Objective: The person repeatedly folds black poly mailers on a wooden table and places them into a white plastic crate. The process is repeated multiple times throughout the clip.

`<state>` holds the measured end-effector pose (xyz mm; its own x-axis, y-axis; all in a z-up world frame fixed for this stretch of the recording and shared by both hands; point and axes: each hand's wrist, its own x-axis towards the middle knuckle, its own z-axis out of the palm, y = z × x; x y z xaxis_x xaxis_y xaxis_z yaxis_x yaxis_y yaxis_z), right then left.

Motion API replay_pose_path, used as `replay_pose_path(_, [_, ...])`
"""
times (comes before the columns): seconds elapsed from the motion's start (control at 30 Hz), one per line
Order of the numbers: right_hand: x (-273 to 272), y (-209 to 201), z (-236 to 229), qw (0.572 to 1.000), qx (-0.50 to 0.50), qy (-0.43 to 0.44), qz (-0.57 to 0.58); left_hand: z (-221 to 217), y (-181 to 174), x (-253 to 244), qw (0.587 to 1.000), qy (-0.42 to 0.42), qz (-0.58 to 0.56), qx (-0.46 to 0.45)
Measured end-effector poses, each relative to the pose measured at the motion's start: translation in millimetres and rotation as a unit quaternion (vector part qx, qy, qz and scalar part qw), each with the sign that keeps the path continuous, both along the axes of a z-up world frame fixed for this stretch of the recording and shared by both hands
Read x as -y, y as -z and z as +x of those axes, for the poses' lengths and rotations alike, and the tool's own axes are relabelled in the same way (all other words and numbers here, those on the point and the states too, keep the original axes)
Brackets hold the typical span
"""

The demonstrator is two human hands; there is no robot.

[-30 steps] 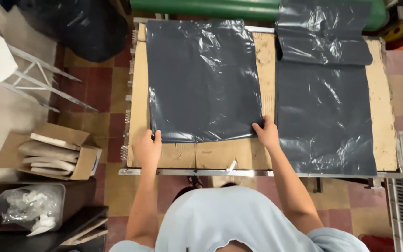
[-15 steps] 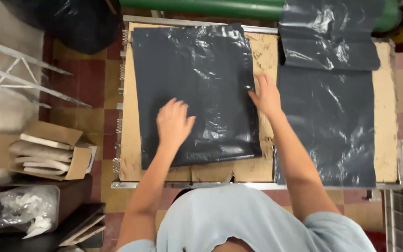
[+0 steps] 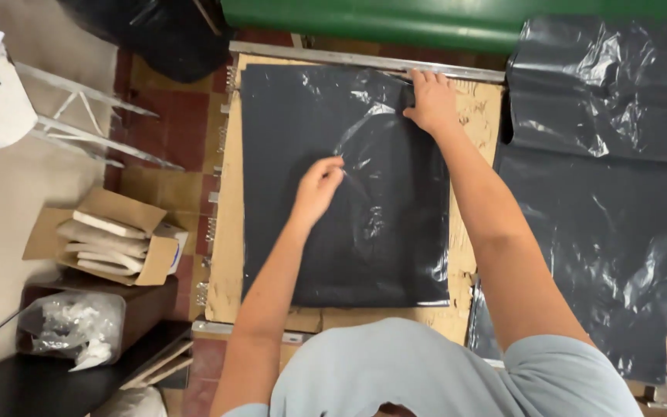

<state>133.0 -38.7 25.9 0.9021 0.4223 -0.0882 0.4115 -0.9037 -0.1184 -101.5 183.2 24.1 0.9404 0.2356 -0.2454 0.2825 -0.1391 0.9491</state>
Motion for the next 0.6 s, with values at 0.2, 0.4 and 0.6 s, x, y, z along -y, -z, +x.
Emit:
replay_pose_path(0.2, [5.3,-16.0,-57.2,0.983,0.086,-0.033,0.156,10.1,-55.5,-45.7,0.921,0.005,-0.347,-0.177])
replay_pose_path(0.4, [57.7,-77.5,-242.5,0.928,0.127,-0.134,0.324,-39.8,-34.4,-130.4,0.767,-0.025,-0.621,-0.159])
replay_pose_path(0.6, [95.4,-16.6,-341.6,0.952,0.118,-0.146,0.243,-83.6,-14.8,-154.0,0.874,-0.109,-0.44,-0.177])
